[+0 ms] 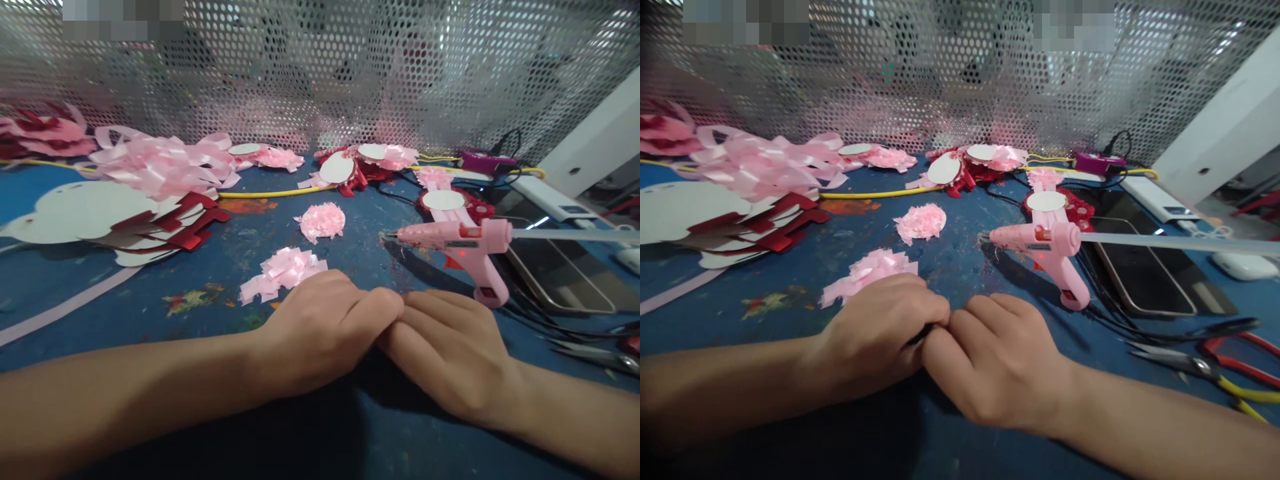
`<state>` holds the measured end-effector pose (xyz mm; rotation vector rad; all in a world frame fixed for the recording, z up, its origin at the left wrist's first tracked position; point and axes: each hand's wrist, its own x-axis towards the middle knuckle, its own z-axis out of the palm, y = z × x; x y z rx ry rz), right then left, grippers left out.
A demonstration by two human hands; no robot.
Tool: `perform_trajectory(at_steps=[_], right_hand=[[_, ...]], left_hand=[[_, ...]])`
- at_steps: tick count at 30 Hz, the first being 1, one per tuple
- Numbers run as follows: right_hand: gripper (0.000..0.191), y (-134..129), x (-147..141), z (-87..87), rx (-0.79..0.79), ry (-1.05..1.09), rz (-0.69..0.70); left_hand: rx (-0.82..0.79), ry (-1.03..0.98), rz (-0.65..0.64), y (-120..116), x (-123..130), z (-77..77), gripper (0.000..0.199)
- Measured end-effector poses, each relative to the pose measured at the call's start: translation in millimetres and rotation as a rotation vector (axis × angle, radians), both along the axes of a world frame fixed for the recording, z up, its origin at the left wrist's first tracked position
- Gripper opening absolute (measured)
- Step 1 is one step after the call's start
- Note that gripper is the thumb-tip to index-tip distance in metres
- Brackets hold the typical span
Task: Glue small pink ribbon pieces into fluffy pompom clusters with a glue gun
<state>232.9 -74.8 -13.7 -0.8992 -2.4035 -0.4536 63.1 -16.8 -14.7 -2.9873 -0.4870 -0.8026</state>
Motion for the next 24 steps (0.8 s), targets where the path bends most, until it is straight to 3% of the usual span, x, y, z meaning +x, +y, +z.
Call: perform_trajectory(at_steps=[8,12,14,18,24], right_hand=[[0.034,-4.6,1.4,-0.9,0.038,-0.007,0.016],[0.019,-0.8,6.2,-6.3,-0.042,0.097,-0.019],[0.014,2.1,8.4,-10.5,-0.072,0.139,-0.065],[0.030,6.6,9.5,-16.0,-0.039,0.176,-0.183],[0.012,8.6,8.1,-14.2,-0.059,0.182,-0.193]], left_hand=[[-0.067,-0.013,-0.136,-1.3,-3.7,5.6,0.024],[-0.227,-0.045,0.049,0.1,-8.0,4.4,0.011],[-0.313,-0.153,0.113,2.4,-9.5,3.5,0.021],[-0.396,-0.188,0.111,9.1,-9.7,4.1,0.025],[-0.421,-0.150,0.149,9.5,-7.4,3.6,0.018]])
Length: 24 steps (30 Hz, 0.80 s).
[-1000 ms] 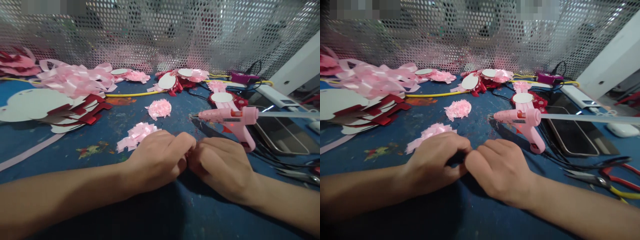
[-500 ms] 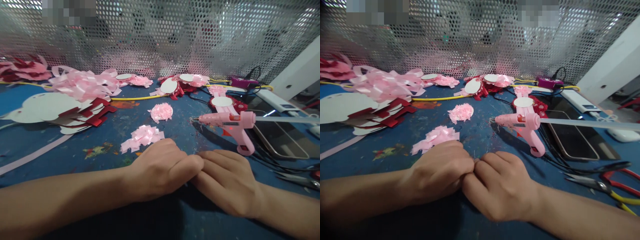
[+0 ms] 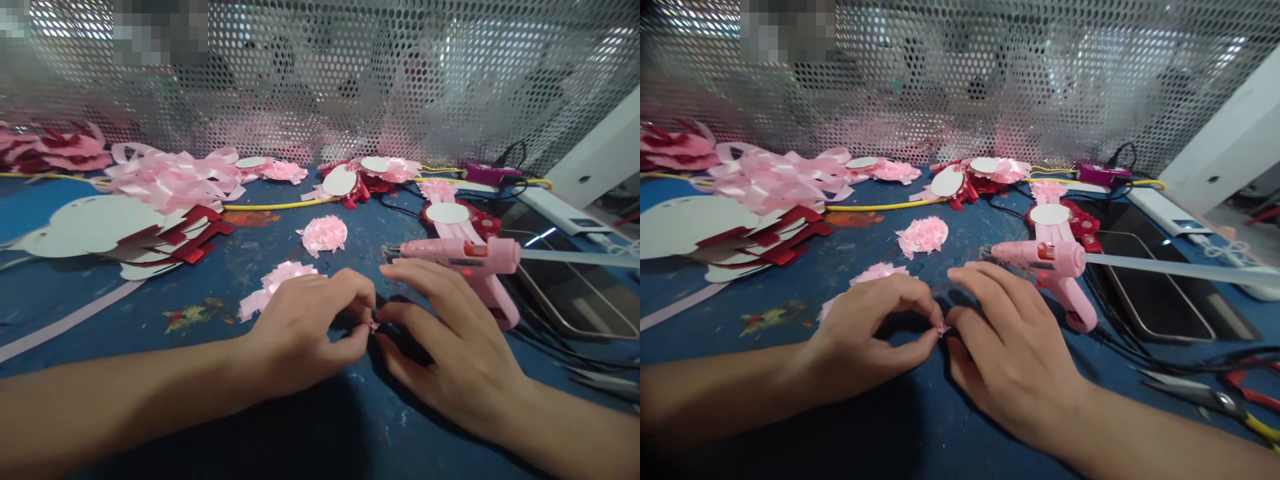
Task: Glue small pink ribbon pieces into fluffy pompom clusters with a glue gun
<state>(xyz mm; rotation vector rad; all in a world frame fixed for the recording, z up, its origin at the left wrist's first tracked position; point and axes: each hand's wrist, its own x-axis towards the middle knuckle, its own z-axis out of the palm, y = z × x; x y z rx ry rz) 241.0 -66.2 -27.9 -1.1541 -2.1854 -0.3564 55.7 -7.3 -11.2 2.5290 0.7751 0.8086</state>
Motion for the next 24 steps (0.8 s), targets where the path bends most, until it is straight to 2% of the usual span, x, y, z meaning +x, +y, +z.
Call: perform_trajectory(at_steps=[8,14,17,21,24], right_hand=[[0.009,2.7,1.9,-1.1,0.020,0.051,0.047],[0.007,2.1,-1.4,2.5,0.011,0.143,0.026],[0.007,2.3,-2.4,3.5,0.010,0.161,0.016],[0.006,2.2,-3.1,3.9,0.014,0.202,0.008],[0.006,0.9,-3.7,4.4,0.030,0.227,0.023]], left_hand=[[0.059,-0.045,-0.094,-1.2,-0.8,-3.8,0.018],[0.106,-0.107,-0.142,0.3,-1.7,-0.6,0.038],[0.067,-0.132,-0.163,0.7,-2.5,-2.1,0.044],[-0.028,-0.133,-0.238,1.5,-4.1,-4.8,0.036],[-0.039,-0.165,-0.274,1.8,-5.1,-5.2,0.032]])
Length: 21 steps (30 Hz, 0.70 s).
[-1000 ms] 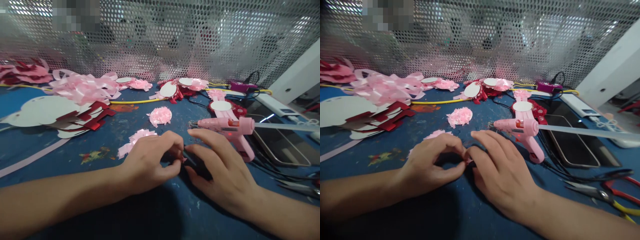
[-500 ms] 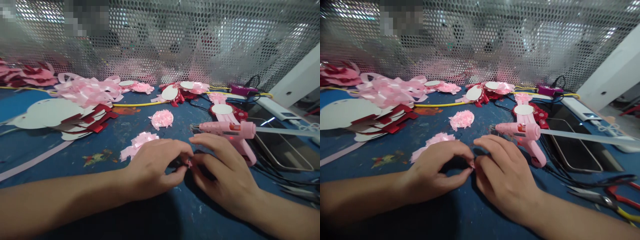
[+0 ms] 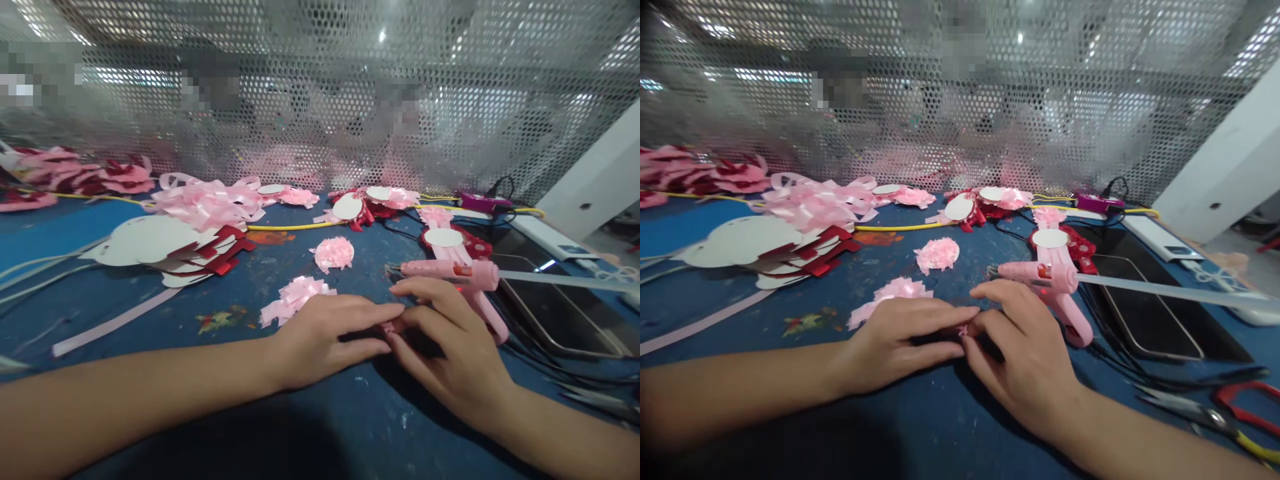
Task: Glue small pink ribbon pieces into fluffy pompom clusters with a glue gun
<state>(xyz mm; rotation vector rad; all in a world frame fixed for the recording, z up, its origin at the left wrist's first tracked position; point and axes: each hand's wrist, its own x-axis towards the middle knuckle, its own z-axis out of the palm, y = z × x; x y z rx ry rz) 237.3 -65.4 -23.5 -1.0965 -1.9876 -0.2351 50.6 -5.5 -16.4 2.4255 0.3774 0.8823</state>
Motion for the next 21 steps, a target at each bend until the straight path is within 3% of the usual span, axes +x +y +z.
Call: perform_trajectory(at_steps=[8,11,15,19,21], right_hand=[[0.006,-3.2,1.6,-0.2,0.012,0.047,0.041],[0.010,-3.0,3.1,-0.6,-0.020,0.053,0.038],[0.014,-3.5,2.7,-0.3,-0.066,0.038,0.067],[0.014,-4.3,0.3,0.1,-0.152,0.020,0.194],[0.013,-4.3,-0.7,0.0,-0.167,-0.002,0.262]], left_hand=[[0.076,-0.108,-0.093,-3.0,0.1,2.9,0.030],[0.034,-0.119,-0.065,-6.4,1.4,9.1,0.020],[-0.051,-0.179,0.167,9.0,-4.7,21.0,0.007],[-0.008,-0.213,0.436,57.3,-24.2,19.4,0.008],[-0.009,-0.120,0.459,80.5,-33.4,12.5,0.015]])
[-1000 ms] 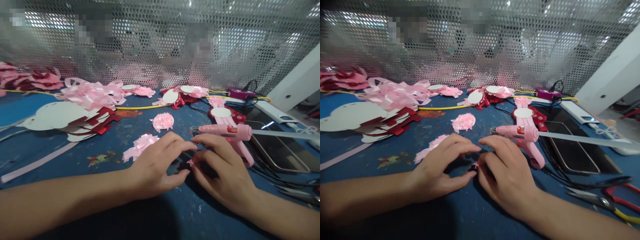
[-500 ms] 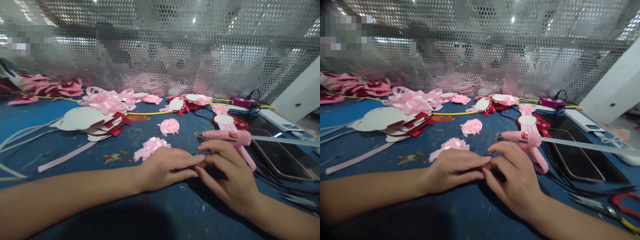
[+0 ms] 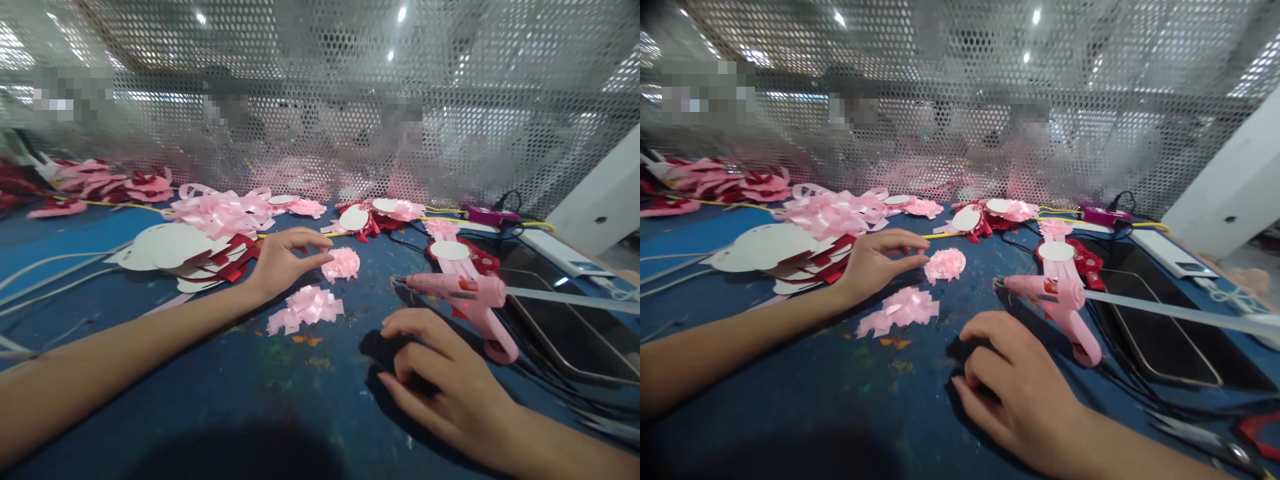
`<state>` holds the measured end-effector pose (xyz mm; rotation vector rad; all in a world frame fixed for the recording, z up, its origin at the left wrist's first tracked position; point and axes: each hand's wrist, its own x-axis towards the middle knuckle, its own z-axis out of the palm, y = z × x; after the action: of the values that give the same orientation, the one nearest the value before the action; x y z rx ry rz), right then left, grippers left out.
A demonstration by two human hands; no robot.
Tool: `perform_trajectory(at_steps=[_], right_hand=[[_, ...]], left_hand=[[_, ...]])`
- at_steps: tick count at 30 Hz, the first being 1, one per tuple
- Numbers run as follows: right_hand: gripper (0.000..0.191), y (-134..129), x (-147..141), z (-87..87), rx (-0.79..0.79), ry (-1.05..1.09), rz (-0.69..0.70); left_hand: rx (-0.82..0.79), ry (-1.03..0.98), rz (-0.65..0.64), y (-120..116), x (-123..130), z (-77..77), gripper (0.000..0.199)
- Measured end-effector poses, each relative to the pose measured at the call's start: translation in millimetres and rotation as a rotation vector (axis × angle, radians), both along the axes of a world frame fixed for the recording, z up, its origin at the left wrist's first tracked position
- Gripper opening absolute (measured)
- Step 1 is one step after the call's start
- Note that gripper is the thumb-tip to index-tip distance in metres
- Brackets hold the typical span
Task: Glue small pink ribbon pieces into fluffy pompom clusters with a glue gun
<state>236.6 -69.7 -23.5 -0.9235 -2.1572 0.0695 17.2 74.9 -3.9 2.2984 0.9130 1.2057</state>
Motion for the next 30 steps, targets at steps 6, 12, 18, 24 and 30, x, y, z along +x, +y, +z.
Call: perform_trajectory(at_steps=[6,12,18,24,30], right_hand=[[0.014,0.7,-0.3,-1.0,0.016,-0.049,0.069],[0.014,-1.2,0.9,-6.5,-0.041,-0.085,0.084],[0.007,-0.4,-0.2,-9.0,-0.223,-0.173,0.083],[0.007,1.4,-1.6,-5.1,-0.379,-0.194,0.057],[0.007,2.2,-2.6,-3.0,-0.396,-0.195,0.073]], left_hand=[[-0.062,0.136,-0.160,17.5,-4.0,-13.9,0.019],[-0.098,0.055,-0.025,22.2,-4.6,-17.1,0.020],[-0.059,0.031,0.030,26.9,-6.8,-18.8,0.023],[0.054,0.253,-0.351,11.0,-0.7,-7.3,0.014],[0.162,0.445,-0.553,15.5,-1.8,-11.4,0.011]])
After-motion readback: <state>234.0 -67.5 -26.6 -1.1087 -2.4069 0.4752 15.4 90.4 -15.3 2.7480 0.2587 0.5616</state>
